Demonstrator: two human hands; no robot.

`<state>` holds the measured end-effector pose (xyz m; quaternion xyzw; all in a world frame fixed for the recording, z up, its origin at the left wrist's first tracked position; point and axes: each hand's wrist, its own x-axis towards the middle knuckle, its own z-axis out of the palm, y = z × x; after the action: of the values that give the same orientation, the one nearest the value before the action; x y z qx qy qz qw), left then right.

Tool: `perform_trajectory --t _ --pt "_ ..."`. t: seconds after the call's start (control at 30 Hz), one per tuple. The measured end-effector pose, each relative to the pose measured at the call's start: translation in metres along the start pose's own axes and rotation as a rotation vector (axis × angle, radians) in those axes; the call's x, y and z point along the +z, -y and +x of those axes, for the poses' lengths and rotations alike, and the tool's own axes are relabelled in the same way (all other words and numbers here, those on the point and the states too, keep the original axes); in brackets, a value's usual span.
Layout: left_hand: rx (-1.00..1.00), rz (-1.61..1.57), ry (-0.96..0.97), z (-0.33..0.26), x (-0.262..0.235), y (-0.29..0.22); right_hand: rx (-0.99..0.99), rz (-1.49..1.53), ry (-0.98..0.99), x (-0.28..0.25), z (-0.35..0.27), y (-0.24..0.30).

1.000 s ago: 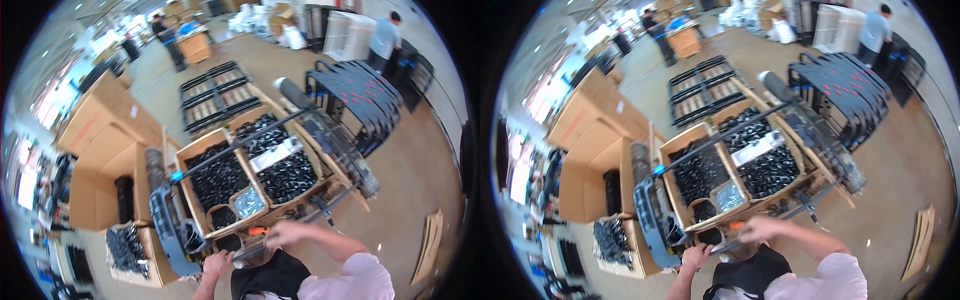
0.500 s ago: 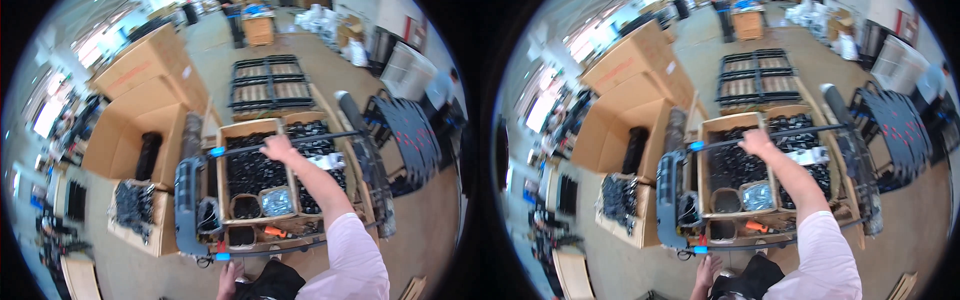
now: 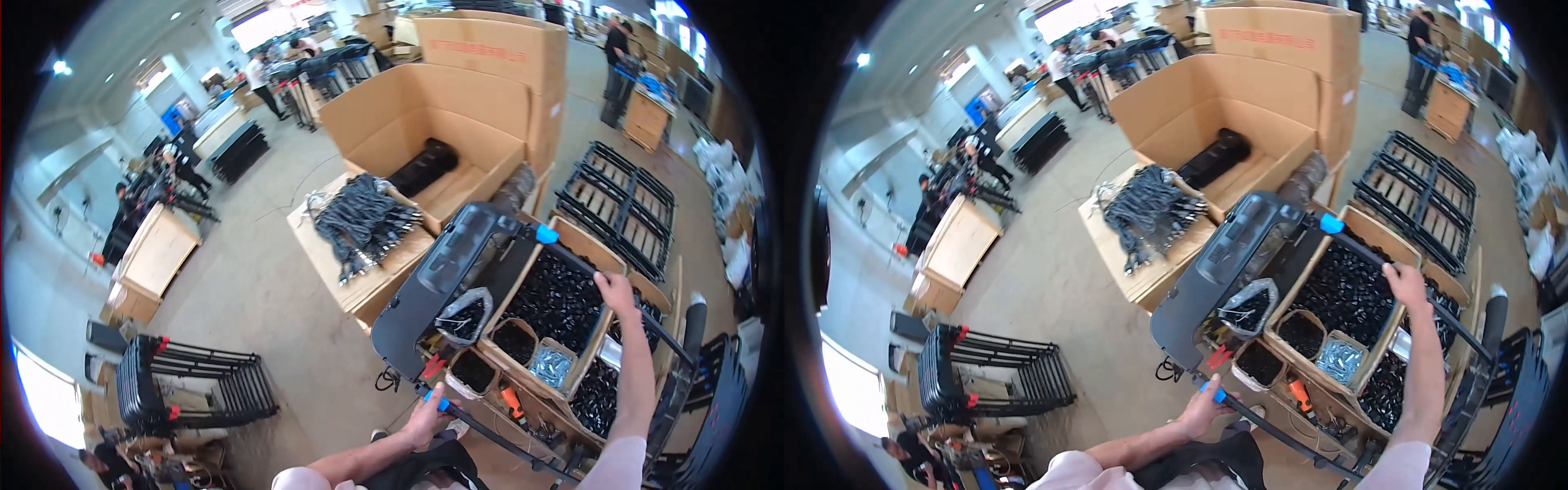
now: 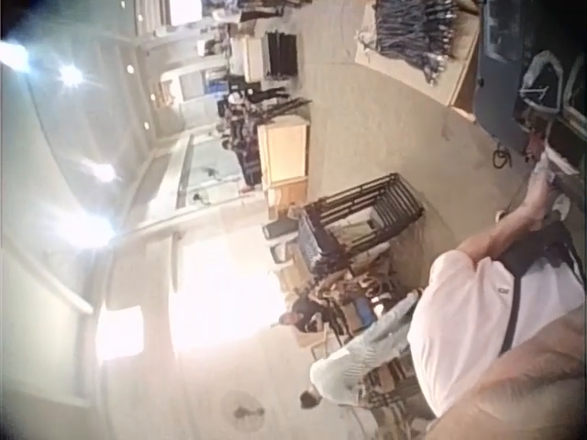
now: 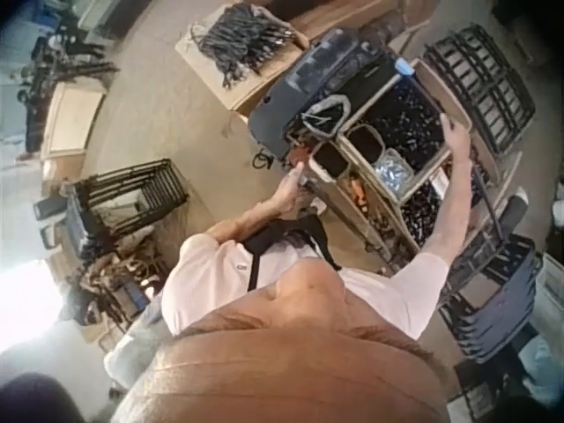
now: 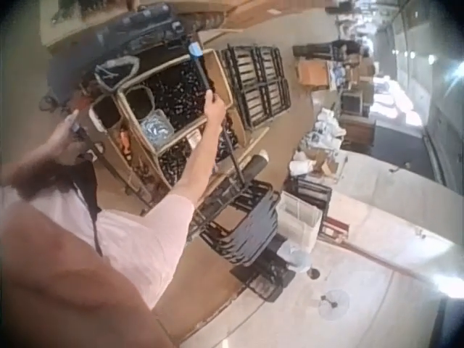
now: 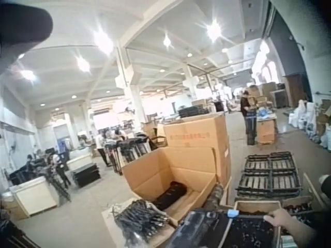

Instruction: Assembling and securing plastic components onto metal frames using an electric screwdriver in a manufacturing setting.

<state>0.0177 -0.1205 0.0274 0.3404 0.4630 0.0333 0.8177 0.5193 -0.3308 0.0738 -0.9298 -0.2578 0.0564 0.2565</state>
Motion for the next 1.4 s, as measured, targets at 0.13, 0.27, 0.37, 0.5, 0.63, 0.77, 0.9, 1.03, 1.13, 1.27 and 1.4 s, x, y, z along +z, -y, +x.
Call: perform_trajectory --t 0.13,0.27,0.37,0.5,0.63,0.77,0.9,1.03,1.13,1.27,1.4 --pt "0.140 -0.087 -0.041 -0.029 -0.010 -0.028 -0.174 0.040 -0.153 -0.055 -0.003 0.058" --pt "0.457 -0.161 -0.014 -0.051 -0.040 -0.077 -0.243 0.047 -0.188 -0.138 -0.037 0.185" --pt "0.689 -0.213 -0.033 -0.072 -0.074 -0.140 -0.374 0.005 -0.245 -0.180 -0.051 0.251" --pt "0.848 -0.313 -0.111 -0.091 -0.120 -0.245 -0.356 -0.057 -0.320 -0.219 -0.104 0.345" --pt "1.009 -0.423 -0.045 -0.091 -0.195 -0.346 -0.307 0.029 -0.393 -0.201 -0.151 0.450" --pt "1.129 -0.370 0.004 -0.090 -0.272 -0.440 -0.344 -0.015 -0.220 -0.155 -0.187 0.555" --pt "1.195 -0.233 -0.066 -0.067 -0.325 -0.514 -0.356 0.141 -0.150 -0.079 -0.198 0.605" --pt "1.134 -0.035 -0.170 -0.027 -0.386 -0.562 -0.150 0.321 0.103 0.000 -0.206 0.628" --pt "1.068 0.080 -0.152 0.008 -0.408 -0.581 -0.233 0.132 0.204 0.053 -0.217 0.629" --pt "1.009 0.129 -0.084 0.074 -0.430 -0.580 -0.110 0.336 0.423 0.148 -0.224 0.607" --pt "0.877 0.235 -0.022 0.146 -0.454 -0.566 -0.186 0.334 0.432 0.282 -0.243 0.527"
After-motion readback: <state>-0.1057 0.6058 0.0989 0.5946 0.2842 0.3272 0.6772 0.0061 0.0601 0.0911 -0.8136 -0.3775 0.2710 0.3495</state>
